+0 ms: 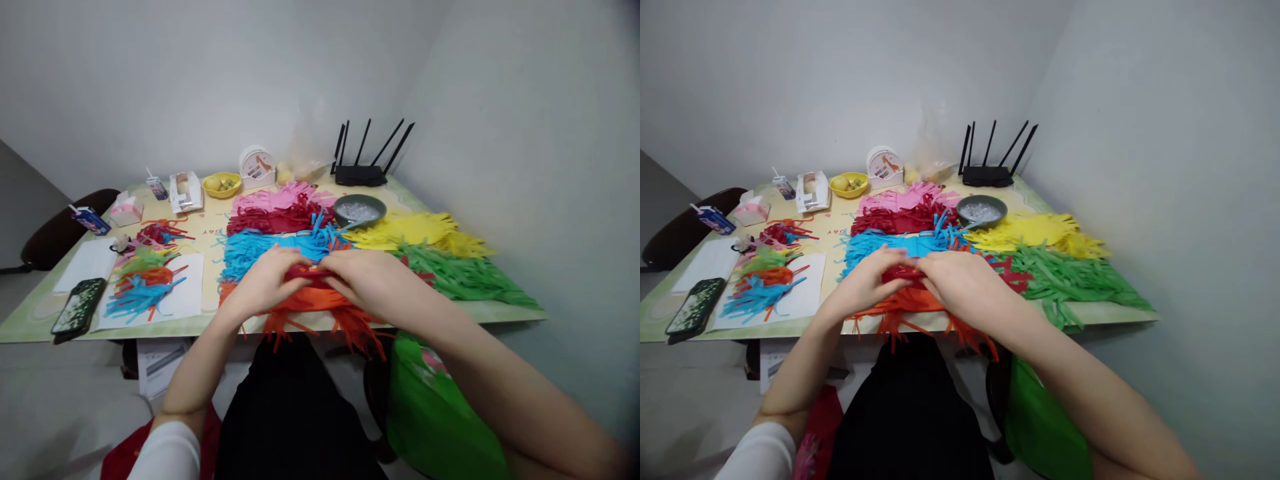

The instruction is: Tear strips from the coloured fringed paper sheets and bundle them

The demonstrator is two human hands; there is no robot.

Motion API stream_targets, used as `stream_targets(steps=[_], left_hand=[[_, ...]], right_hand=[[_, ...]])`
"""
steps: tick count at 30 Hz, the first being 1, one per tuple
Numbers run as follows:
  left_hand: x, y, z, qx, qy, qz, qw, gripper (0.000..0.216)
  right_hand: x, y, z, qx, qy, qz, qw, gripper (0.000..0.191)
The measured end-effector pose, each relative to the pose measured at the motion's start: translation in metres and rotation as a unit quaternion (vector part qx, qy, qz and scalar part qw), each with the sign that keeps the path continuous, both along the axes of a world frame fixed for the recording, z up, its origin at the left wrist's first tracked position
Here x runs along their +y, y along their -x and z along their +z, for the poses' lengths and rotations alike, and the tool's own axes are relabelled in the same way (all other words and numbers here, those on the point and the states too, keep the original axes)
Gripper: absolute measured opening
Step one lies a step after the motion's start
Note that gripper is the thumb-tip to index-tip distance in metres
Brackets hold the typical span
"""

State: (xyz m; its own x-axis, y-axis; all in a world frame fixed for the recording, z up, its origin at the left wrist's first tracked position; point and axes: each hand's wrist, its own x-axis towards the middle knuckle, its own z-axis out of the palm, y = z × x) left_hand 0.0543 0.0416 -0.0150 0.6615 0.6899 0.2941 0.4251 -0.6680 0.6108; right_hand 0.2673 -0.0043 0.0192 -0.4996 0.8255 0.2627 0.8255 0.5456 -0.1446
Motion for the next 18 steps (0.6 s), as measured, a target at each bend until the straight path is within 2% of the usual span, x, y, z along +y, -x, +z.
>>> stream_targets(steps=[1, 5, 7, 10, 14, 18], left_hand=[[-0.001, -0.003, 0.0, -0.013, 0.042, -0.004, 0.999, 0.02], [-0.001, 0.006, -0.003, -0.127, 0.2, 0.027, 0.971, 0.022], [-0.003, 0.015, -0.005, -0.196, 0.265, 0.045, 0.943, 0.029], [-0.01, 0.023, -0.008, -0.279, 0.343, 0.042, 0.896, 0.035], [-0.019, 0.025, -0.012, -0.377, 0.355, 0.021, 0.855, 0.027], [-0.023, 0.027, -0.017, -0.393, 0.324, 0.003, 0.861, 0.03]], right_hand=[[0.0, -0.002, 0.001, 0.037, 0.02, 0.005, 0.999, 0.013], [0.002, -0.013, -0.004, 0.209, 0.082, 0.02, 0.974, 0.014], [0.001, -0.014, -0.012, 0.295, 0.085, 0.019, 0.952, 0.016], [-0.001, -0.008, -0.027, 0.421, 0.1, 0.021, 0.901, 0.019], [-0.005, 0.002, -0.041, 0.524, 0.103, 0.046, 0.844, 0.024], [-0.004, 0.006, -0.047, 0.556, 0.108, 0.074, 0.82, 0.024]])
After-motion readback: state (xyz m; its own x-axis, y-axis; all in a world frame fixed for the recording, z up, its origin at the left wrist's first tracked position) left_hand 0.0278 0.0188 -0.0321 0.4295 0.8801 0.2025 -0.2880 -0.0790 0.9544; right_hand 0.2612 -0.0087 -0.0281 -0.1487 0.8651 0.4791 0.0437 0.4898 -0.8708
